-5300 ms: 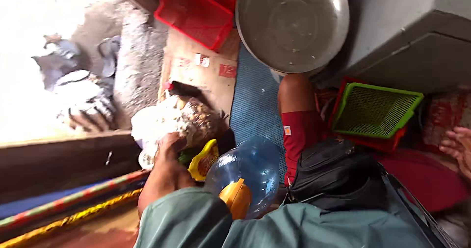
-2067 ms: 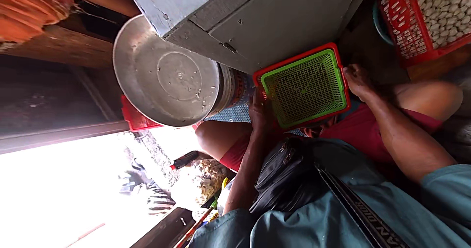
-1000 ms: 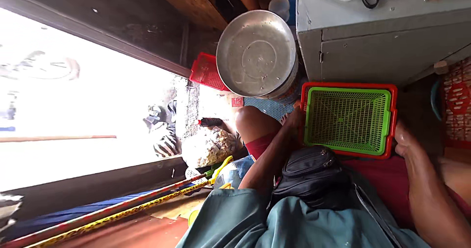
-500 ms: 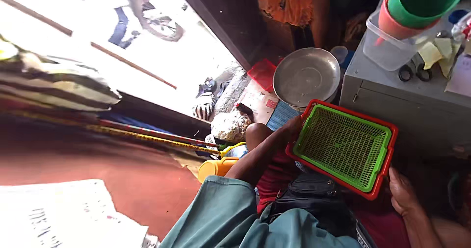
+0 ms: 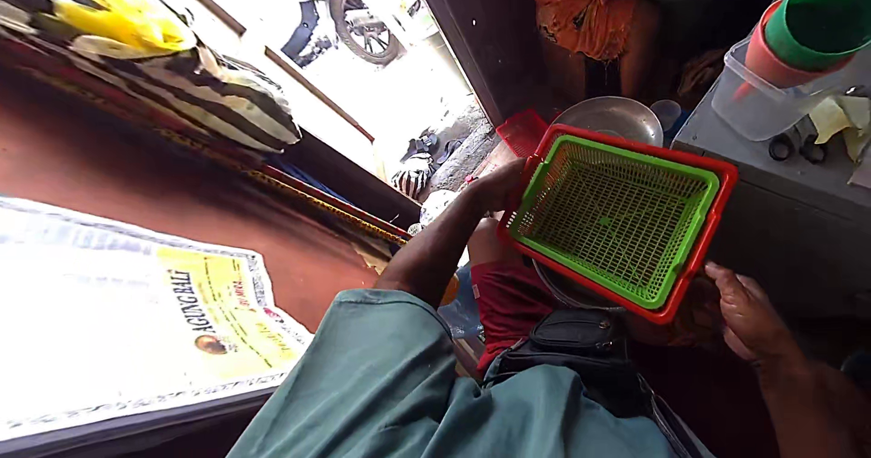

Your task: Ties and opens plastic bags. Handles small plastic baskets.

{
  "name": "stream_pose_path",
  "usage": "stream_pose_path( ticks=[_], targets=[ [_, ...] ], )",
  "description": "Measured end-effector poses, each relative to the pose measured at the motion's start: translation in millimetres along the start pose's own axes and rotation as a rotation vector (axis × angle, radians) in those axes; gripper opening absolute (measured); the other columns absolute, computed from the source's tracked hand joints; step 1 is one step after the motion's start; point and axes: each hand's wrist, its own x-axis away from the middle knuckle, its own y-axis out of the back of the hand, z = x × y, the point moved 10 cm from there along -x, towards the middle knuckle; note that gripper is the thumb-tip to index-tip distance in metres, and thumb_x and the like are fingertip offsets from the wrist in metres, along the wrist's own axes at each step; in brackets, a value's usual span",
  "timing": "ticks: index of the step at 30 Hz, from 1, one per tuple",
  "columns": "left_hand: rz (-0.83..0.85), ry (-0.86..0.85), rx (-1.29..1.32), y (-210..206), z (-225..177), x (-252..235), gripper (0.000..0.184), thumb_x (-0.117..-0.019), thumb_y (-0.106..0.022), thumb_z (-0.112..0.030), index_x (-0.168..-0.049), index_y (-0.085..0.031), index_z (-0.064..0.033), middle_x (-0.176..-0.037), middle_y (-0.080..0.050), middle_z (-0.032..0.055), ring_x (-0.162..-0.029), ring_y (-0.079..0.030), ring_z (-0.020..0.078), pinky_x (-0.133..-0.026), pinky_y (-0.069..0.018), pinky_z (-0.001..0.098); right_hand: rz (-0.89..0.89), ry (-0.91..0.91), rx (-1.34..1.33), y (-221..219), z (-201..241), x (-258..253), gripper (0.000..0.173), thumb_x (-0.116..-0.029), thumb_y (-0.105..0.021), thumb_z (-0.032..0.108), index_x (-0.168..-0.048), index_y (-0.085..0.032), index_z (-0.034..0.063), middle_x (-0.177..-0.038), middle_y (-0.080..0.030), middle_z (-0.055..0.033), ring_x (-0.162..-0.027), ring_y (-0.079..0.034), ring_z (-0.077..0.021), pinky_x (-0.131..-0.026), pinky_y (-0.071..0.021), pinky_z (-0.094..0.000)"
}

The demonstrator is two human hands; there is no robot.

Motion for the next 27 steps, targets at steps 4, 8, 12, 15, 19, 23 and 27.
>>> stream_pose_path(
  ticks=[4, 8, 12, 15, 19, 23, 27],
  targets=[
    [-0.113, -0.088, -0.006, 36.8, -31.1, 17.6, 0.052, -0.1086, -0.024, -0.05, -0.108, -0.063, -0.0155, -0.09, -0.07, 0.0027, -0.081, -0.068, 0.0143, -0.07, -0.0595, 0.0375, 0.049, 0.057, 0.01, -31.0, 33.9, -11.2, 0.044, -0.1112, -0.04, 0.035, -0.115, -0.069, 0.0021, -0.106, -0.075, -0.01, -0.099, -0.072, -0.0207, -0.09, -0.0619, -0.042],
    [-0.275, -0.128, -0.052, 70.2, -55.1, 55.2, 0.049, -0.1081, -0.025, -0.047, -0.108, -0.064, -0.0167, -0.09, -0.071, 0.0021, -0.081, -0.069, 0.0136, -0.069, -0.0596, 0.0368, 0.164, 0.044, -0.063, -74.3, 55.8, -24.0, 0.047, -0.112, -0.039, 0.036, -0.12, -0.066, -0.0014, -0.105, -0.074, -0.0161, -0.098, -0.074, -0.0269, -0.091, -0.0624, -0.0465],
    [-0.403, -0.109, -0.094, 116.9, -75.5, 89.4, 0.071, -0.1042, -0.016, -0.069, -0.123, -0.061, -0.0168, -0.094, -0.071, 0.0036, -0.081, -0.07, 0.0141, -0.068, -0.0601, 0.0363, 0.274, 0.01, -0.085, -108.7, 88.1, -38.9, 0.048, -0.1099, -0.043, 0.043, -0.117, -0.066, 0.0023, -0.098, -0.073, -0.0124, -0.09, -0.073, -0.0241, -0.086, -0.0626, -0.044],
    [-0.526, -0.155, -0.064, 144.2, -105.9, 128.2, 0.079, -0.1014, -0.014, -0.074, -0.124, -0.062, -0.0157, -0.097, -0.073, 0.0052, -0.084, -0.071, 0.0157, -0.072, -0.0613, 0.0387, 0.353, 0.003, -0.107, -132.2, 120.5, -60.0, 0.046, -0.1077, -0.044, 0.05, -0.115, -0.064, 0.0098, -0.095, -0.071, -0.0055, -0.085, -0.071, -0.0187, -0.079, -0.0618, -0.04],
    [-0.581, -0.457, 0.094, 153.2, -157.1, 183.6, 0.048, -0.1124, -0.017, -0.045, -0.116, -0.057, -0.0183, -0.088, -0.066, -0.0025, -0.078, -0.066, 0.0061, -0.068, -0.0568, 0.0261, 0.447, -0.013, -0.12, -171.4, 175.9, -100.9, 0.048, -0.1081, -0.037, 0.052, -0.129, -0.058, 0.0152, -0.108, -0.071, -0.0049, -0.099, -0.071, -0.0201, -0.088, -0.0603, -0.0422],
    [-0.463, -0.622, 0.265, 165.0, -134.8, 217.5, 0.033, -0.1122, -0.027, -0.026, -0.114, -0.058, -0.0147, -0.091, -0.066, -0.0024, -0.083, -0.065, 0.0051, -0.074, -0.0572, 0.0248, 0.459, -0.029, -0.124, -221.0, 210.5, -139.8, 0.057, -0.1044, -0.037, 0.063, -0.131, -0.058, 0.0168, -0.109, -0.072, -0.0065, -0.099, -0.072, -0.0232, -0.086, -0.0609, -0.0456],
    [-0.559, -0.547, 0.103, 182.1, -138.1, 202.5, 0.037, -0.1116, -0.022, -0.02, -0.102, -0.057, -0.0158, -0.076, -0.065, -0.0089, -0.067, -0.063, -0.0041, -0.06, -0.0546, 0.0154, 0.461, -0.031, -0.008, -259.1, 225.7, -197.4, 0.073, -0.0995, -0.035, 0.074, -0.131, -0.061, 0.0128, -0.11, -0.072, -0.0101, -0.099, -0.071, -0.0246, -0.083, -0.0602, -0.0474]
  ],
)
